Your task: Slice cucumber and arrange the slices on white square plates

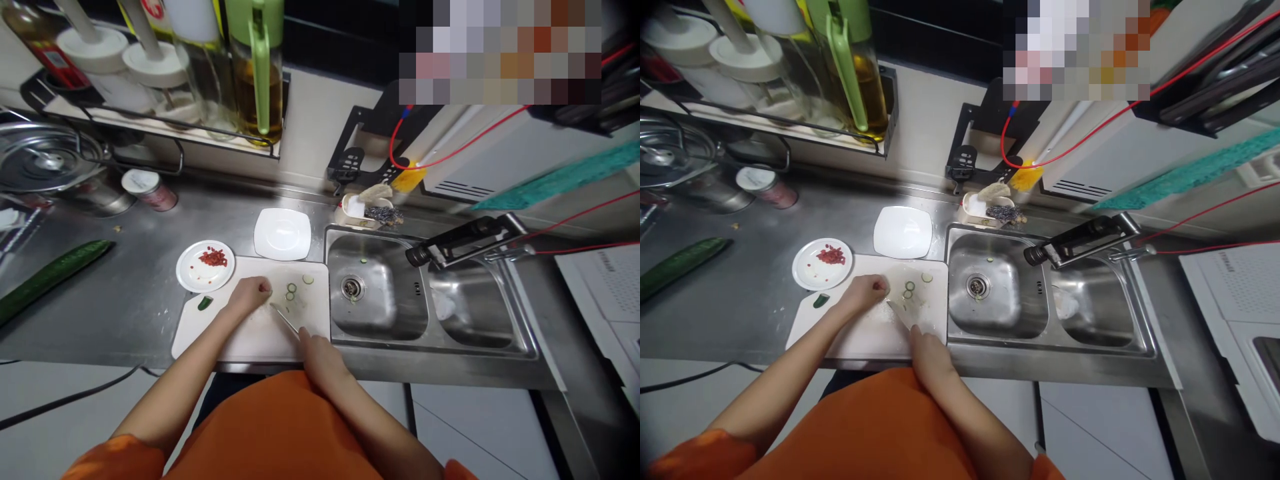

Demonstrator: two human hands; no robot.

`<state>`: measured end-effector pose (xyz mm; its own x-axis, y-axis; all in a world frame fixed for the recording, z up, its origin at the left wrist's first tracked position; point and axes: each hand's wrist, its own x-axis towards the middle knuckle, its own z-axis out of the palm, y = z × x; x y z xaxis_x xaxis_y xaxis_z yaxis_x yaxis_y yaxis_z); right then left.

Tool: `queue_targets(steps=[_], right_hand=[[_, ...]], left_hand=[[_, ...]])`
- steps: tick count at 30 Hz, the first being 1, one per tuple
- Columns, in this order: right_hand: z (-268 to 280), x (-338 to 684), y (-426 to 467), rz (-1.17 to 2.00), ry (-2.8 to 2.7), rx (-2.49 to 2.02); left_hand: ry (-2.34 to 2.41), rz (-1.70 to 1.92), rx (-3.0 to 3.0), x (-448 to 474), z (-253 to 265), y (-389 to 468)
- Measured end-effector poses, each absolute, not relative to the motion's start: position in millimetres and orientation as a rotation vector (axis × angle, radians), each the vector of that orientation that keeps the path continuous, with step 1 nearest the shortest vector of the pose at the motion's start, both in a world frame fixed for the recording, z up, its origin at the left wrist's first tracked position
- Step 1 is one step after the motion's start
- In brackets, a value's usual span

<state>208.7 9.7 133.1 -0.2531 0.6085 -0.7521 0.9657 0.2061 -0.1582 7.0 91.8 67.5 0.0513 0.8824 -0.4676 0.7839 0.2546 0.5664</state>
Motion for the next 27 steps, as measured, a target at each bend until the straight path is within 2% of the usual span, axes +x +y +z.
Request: queue_targets(steps=[5, 15, 27], right_hand=[[135.6, 207.2, 11.5, -0.845, 1.975, 1.448], [132.4, 191.9, 12.4, -0.845, 1.984, 1.508], [129.5, 178.3, 17.7, -0.883, 1.974, 1.510]], left_hand=[[1.819, 0.110, 1.593, -3.9, 66.5, 79.2], [1.918, 0.295, 1.675, 0.3, 42.4, 42.7], [1.945, 0.359, 1.681, 1.4, 34.1, 40.8]])
